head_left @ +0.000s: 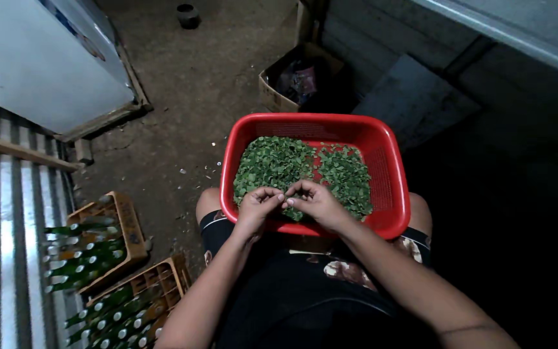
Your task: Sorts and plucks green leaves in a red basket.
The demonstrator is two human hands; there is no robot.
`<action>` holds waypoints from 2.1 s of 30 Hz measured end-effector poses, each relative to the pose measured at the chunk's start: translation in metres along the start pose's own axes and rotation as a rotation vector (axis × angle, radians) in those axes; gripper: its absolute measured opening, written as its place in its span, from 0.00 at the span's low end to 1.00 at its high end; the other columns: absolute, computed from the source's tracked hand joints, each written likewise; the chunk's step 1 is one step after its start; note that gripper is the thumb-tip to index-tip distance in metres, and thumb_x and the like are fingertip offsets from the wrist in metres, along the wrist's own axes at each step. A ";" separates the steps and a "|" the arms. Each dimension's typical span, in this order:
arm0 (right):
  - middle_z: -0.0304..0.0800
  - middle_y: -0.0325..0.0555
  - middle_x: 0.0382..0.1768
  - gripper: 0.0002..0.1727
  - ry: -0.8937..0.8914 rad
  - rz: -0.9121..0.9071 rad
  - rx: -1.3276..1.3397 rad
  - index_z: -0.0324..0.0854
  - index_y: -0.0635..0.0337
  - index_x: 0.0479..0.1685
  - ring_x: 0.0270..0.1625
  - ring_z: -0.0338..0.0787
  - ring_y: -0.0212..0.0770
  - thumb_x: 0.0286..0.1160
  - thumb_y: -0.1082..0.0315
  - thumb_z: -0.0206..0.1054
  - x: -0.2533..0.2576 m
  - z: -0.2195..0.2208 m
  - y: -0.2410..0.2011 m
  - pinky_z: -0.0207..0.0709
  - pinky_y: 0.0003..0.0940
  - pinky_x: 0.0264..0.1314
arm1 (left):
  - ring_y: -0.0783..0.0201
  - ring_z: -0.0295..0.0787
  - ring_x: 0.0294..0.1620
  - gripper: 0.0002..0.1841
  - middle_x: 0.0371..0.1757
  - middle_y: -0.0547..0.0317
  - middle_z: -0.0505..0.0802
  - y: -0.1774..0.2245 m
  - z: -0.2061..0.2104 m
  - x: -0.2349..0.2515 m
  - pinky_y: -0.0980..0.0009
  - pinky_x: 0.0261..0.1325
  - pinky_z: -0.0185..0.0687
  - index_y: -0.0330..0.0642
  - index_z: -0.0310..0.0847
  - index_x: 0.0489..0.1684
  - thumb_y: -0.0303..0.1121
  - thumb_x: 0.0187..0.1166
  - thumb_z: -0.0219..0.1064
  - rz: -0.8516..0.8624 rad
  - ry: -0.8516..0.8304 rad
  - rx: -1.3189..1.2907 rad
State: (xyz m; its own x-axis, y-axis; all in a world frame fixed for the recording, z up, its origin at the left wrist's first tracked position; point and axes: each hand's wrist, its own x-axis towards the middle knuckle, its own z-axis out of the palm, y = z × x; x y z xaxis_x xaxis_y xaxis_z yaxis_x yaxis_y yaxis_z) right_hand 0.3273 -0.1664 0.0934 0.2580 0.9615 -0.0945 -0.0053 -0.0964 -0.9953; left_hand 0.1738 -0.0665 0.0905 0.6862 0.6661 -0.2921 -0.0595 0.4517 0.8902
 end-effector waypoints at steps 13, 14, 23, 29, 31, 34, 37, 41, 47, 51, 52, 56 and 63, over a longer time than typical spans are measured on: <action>0.80 0.30 0.30 0.04 0.032 0.131 0.122 0.81 0.59 0.39 0.27 0.75 0.20 0.81 0.73 0.63 0.000 -0.007 0.005 0.71 0.16 0.33 | 0.71 0.92 0.38 0.05 0.37 0.60 0.94 -0.002 -0.005 0.007 0.73 0.49 0.90 0.33 0.86 0.44 0.19 0.77 0.67 0.132 0.000 0.269; 0.80 0.30 0.29 0.04 0.039 0.142 0.149 0.81 0.59 0.39 0.27 0.76 0.21 0.81 0.73 0.63 -0.001 -0.007 0.005 0.72 0.16 0.33 | 0.71 0.92 0.45 0.10 0.46 0.57 0.94 -0.005 -0.011 0.010 0.73 0.54 0.89 0.32 0.87 0.53 0.22 0.77 0.68 0.222 0.002 0.419; 0.83 0.29 0.29 0.04 0.056 0.127 0.127 0.84 0.59 0.37 0.28 0.78 0.20 0.81 0.73 0.65 -0.002 -0.006 0.007 0.73 0.16 0.34 | 0.69 0.91 0.59 0.09 0.53 0.54 0.96 -0.014 -0.015 0.011 0.69 0.68 0.84 0.36 0.94 0.46 0.30 0.75 0.74 0.623 -0.100 0.777; 0.83 0.28 0.28 0.05 0.052 0.083 0.040 0.84 0.60 0.36 0.28 0.77 0.18 0.81 0.71 0.66 -0.002 -0.007 0.006 0.72 0.15 0.34 | 0.67 0.94 0.52 0.06 0.45 0.54 0.97 -0.018 -0.011 0.014 0.68 0.63 0.86 0.37 0.94 0.37 0.29 0.75 0.72 0.710 -0.089 0.847; 0.83 0.28 0.28 0.07 0.046 0.119 0.069 0.84 0.60 0.37 0.28 0.78 0.19 0.83 0.71 0.63 -0.002 -0.006 0.005 0.73 0.15 0.34 | 0.64 0.95 0.50 0.07 0.44 0.55 0.98 -0.017 -0.010 0.013 0.64 0.61 0.87 0.37 0.94 0.37 0.30 0.75 0.71 0.754 -0.068 0.922; 0.85 0.31 0.31 0.14 0.043 0.240 0.235 0.84 0.62 0.46 0.28 0.80 0.21 0.92 0.68 0.51 0.001 -0.005 0.000 0.76 0.16 0.34 | 0.61 0.95 0.47 0.08 0.42 0.54 0.97 -0.009 -0.015 0.011 0.61 0.56 0.89 0.37 0.92 0.38 0.31 0.77 0.67 0.777 -0.018 1.011; 0.88 0.40 0.43 0.21 0.062 0.326 0.410 0.80 0.63 0.60 0.39 0.88 0.31 0.97 0.62 0.41 0.001 -0.008 -0.002 0.83 0.24 0.42 | 0.58 0.94 0.48 0.10 0.45 0.50 0.96 0.020 -0.043 0.005 0.56 0.56 0.89 0.34 0.91 0.42 0.32 0.79 0.66 0.717 0.114 1.081; 0.89 0.49 0.51 0.26 0.061 0.333 0.531 0.71 0.65 0.73 0.54 0.92 0.43 0.97 0.58 0.35 0.002 -0.013 0.000 0.87 0.39 0.57 | 0.38 0.91 0.58 0.19 0.55 0.35 0.93 0.065 -0.104 -0.005 0.37 0.64 0.80 0.29 0.89 0.53 0.38 0.90 0.58 0.466 0.435 1.380; 0.89 0.53 0.60 0.27 0.005 0.328 0.530 0.64 0.63 0.81 0.62 0.91 0.48 0.97 0.56 0.35 0.004 -0.012 0.006 0.85 0.44 0.64 | 0.35 0.82 0.72 0.21 0.70 0.33 0.86 0.060 -0.122 -0.010 0.36 0.75 0.71 0.30 0.83 0.66 0.39 0.87 0.63 0.393 0.421 1.408; 0.89 0.53 0.62 0.27 -0.011 0.340 0.506 0.64 0.62 0.82 0.64 0.90 0.48 0.97 0.55 0.35 0.004 -0.011 0.005 0.84 0.44 0.67 | 0.48 0.88 0.64 0.11 0.60 0.46 0.92 0.020 -0.073 0.007 0.46 0.69 0.81 0.38 0.93 0.51 0.33 0.78 0.71 0.660 0.105 1.261; 0.89 0.53 0.62 0.27 -0.012 0.335 0.499 0.64 0.62 0.82 0.64 0.90 0.47 0.97 0.55 0.35 0.004 -0.011 0.005 0.84 0.44 0.66 | 0.49 0.88 0.63 0.10 0.57 0.48 0.93 0.014 -0.059 0.012 0.46 0.69 0.80 0.40 0.94 0.49 0.32 0.77 0.71 0.704 0.019 1.244; 0.87 0.51 0.59 0.27 0.007 0.321 0.467 0.65 0.63 0.80 0.59 0.90 0.43 0.97 0.57 0.36 0.001 -0.014 -0.002 0.85 0.42 0.63 | 0.53 0.89 0.60 0.07 0.52 0.54 0.94 0.004 -0.025 0.030 0.47 0.71 0.77 0.48 0.96 0.45 0.34 0.76 0.74 0.838 -0.188 1.287; 0.86 0.49 0.58 0.26 0.013 0.325 0.490 0.65 0.62 0.81 0.58 0.89 0.41 0.97 0.56 0.39 0.002 -0.016 0.000 0.84 0.42 0.63 | 0.56 0.91 0.57 0.07 0.46 0.58 0.95 0.006 -0.019 0.042 0.48 0.73 0.77 0.52 0.96 0.44 0.35 0.80 0.70 0.965 -0.292 1.413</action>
State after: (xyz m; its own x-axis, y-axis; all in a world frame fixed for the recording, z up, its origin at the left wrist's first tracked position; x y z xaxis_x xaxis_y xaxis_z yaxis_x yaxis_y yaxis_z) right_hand 0.3428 -0.1687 0.0937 0.1797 0.8990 -0.3994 -0.5313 -0.2530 -0.8085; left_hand 0.1890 -0.0250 0.0767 0.8956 0.1689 0.4115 0.0251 -0.9428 0.3324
